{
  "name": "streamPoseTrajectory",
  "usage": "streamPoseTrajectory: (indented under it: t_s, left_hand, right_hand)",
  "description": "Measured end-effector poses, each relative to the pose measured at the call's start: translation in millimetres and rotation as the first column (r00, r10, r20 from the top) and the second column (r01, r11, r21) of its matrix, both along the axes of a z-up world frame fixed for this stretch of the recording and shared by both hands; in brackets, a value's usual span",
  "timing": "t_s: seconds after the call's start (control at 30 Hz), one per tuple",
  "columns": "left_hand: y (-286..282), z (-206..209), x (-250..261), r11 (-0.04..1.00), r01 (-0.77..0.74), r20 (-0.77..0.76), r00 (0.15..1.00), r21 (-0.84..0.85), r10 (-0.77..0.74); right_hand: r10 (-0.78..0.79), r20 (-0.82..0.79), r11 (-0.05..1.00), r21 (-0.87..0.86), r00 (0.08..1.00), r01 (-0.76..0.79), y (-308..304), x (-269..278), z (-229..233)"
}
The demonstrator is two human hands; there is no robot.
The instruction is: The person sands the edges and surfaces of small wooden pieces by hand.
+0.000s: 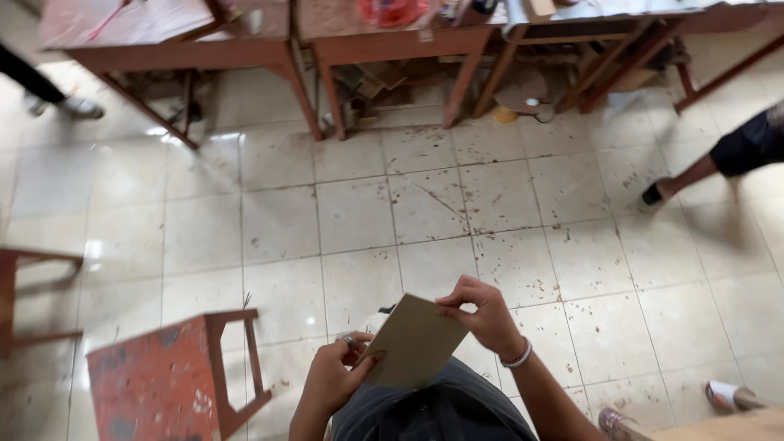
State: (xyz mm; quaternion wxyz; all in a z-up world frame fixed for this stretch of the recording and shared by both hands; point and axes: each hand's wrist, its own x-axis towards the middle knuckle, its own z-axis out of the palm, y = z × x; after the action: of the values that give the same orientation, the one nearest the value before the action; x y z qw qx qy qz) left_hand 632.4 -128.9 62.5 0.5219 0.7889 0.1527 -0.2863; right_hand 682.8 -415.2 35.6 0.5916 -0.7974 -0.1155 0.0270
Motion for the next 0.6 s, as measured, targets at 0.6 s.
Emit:
streamPoseTrajectory:
  t_s: [0.6]
  left_hand:
    - [-121.4, -96.7, 388.1, 0.605, -0.550, -0.429, 0.833, -0.576, 0.349]
  right_hand:
    - [-0.124, -0.488, 0.781, 0.490, 0.864, 0.389, -56.4, 276.0, -52.7]
